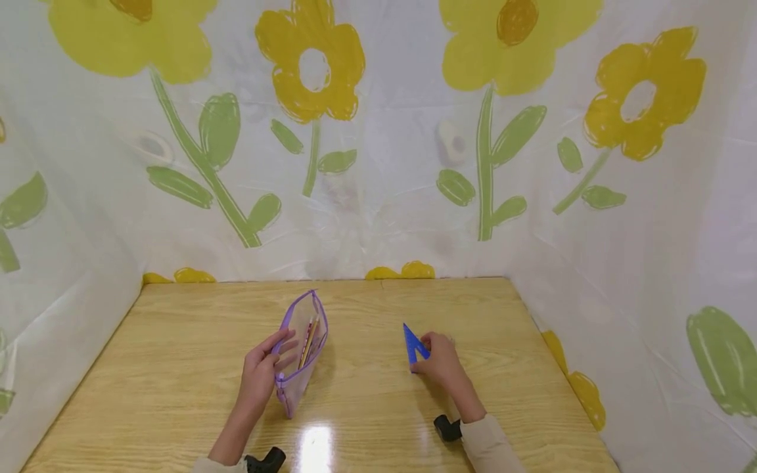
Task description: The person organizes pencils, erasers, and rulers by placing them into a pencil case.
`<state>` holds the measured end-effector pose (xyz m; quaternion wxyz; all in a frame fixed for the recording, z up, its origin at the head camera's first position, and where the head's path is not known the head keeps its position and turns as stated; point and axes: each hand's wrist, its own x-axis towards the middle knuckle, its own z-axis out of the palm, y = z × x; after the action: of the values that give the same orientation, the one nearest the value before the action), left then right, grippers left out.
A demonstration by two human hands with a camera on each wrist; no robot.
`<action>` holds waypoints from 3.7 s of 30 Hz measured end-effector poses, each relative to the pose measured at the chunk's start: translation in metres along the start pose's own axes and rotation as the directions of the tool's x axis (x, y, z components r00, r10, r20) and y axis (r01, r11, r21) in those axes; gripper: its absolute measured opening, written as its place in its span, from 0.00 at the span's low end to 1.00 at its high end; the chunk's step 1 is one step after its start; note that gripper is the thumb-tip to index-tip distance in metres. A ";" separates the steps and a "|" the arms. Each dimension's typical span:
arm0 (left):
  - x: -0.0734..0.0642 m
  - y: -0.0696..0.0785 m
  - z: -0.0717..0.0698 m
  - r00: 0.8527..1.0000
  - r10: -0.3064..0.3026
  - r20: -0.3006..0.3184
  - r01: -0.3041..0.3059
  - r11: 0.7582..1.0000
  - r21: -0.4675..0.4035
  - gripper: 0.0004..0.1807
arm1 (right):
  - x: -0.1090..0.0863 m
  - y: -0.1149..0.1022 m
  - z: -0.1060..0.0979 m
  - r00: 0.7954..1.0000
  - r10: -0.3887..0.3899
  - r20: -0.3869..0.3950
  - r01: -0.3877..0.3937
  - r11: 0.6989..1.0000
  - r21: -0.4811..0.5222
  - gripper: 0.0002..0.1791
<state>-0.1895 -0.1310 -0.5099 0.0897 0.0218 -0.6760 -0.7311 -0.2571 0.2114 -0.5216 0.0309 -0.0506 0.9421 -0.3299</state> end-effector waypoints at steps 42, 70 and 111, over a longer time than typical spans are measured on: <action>0.000 -0.001 0.001 1.000 0.010 0.002 -0.010 1.000 -0.025 0.30 | 0.011 -0.011 -0.009 0.957 -0.045 0.287 0.005 0.990 0.139 0.27; 0.001 0.000 0.009 1.000 0.014 0.009 -0.014 1.000 -0.017 0.31 | 0.013 -0.032 0.018 0.995 -0.078 0.070 0.037 0.887 0.460 0.28; -0.001 0.001 0.013 0.999 0.032 0.021 -0.032 0.999 0.027 0.29 | 0.006 -0.156 0.030 0.943 -0.288 0.169 0.085 0.696 0.713 0.23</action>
<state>-0.1900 -0.1180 -0.5082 0.0941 0.0047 -0.6872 -0.7204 -0.2482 0.0712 -0.4480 0.1404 -0.1753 0.7248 -0.6513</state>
